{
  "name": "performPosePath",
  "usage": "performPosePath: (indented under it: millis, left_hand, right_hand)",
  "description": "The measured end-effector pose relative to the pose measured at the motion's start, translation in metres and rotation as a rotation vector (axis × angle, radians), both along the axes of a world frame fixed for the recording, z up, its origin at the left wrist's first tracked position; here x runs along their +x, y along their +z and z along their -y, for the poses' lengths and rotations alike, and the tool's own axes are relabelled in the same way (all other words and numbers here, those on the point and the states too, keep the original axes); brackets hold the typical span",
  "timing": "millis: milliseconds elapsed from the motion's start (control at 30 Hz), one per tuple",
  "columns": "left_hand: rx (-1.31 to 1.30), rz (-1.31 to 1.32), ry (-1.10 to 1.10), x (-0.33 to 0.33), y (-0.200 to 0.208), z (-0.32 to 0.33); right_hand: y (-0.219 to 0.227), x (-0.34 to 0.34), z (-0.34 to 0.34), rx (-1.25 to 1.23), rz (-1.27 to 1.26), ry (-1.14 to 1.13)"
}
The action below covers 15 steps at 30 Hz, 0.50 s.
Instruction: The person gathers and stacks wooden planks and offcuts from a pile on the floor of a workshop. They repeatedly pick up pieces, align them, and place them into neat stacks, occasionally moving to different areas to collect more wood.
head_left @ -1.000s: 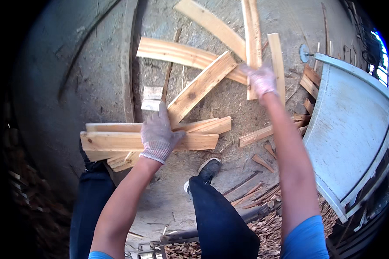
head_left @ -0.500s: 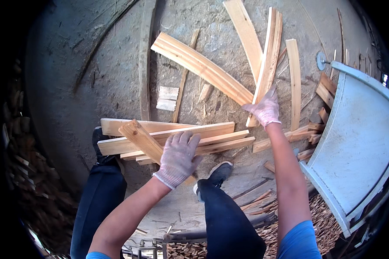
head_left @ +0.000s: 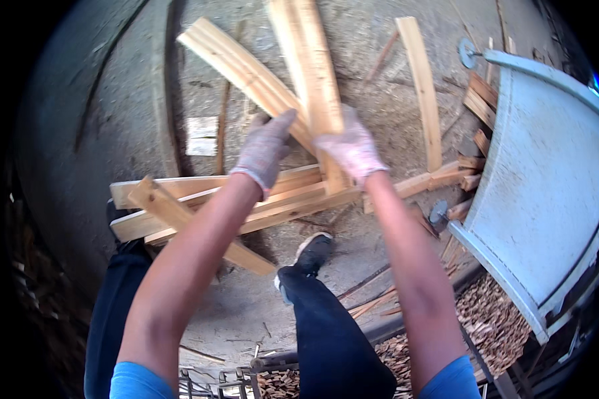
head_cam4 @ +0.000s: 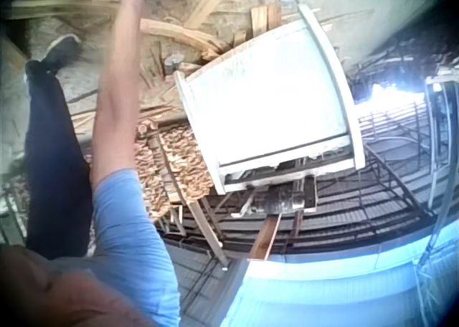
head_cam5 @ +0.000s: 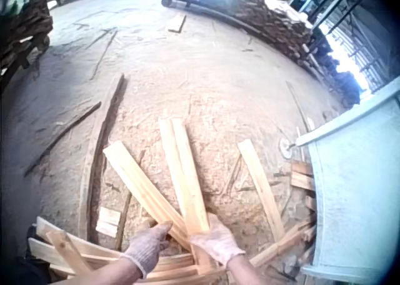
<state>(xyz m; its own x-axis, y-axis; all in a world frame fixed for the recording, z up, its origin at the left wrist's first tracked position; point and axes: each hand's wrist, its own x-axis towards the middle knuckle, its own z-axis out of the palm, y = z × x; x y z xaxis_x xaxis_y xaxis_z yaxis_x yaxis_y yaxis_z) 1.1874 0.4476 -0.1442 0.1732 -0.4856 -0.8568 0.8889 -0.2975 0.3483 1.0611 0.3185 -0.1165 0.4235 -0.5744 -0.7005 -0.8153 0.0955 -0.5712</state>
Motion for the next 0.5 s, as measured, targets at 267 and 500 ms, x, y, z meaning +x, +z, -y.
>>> performPosePath:
  millis: [267,500]
  left_hand:
    - [-0.082,0.049,-0.082,0.01,-0.014,0.016]
    - [-0.157,-0.175,0.183,0.015,-0.008,-0.001]
  right_hand:
    - [0.023,0.017,-0.009,-0.333,-0.215,0.409]
    - [0.092,0.007,-0.097,-0.353,-0.106,0.429]
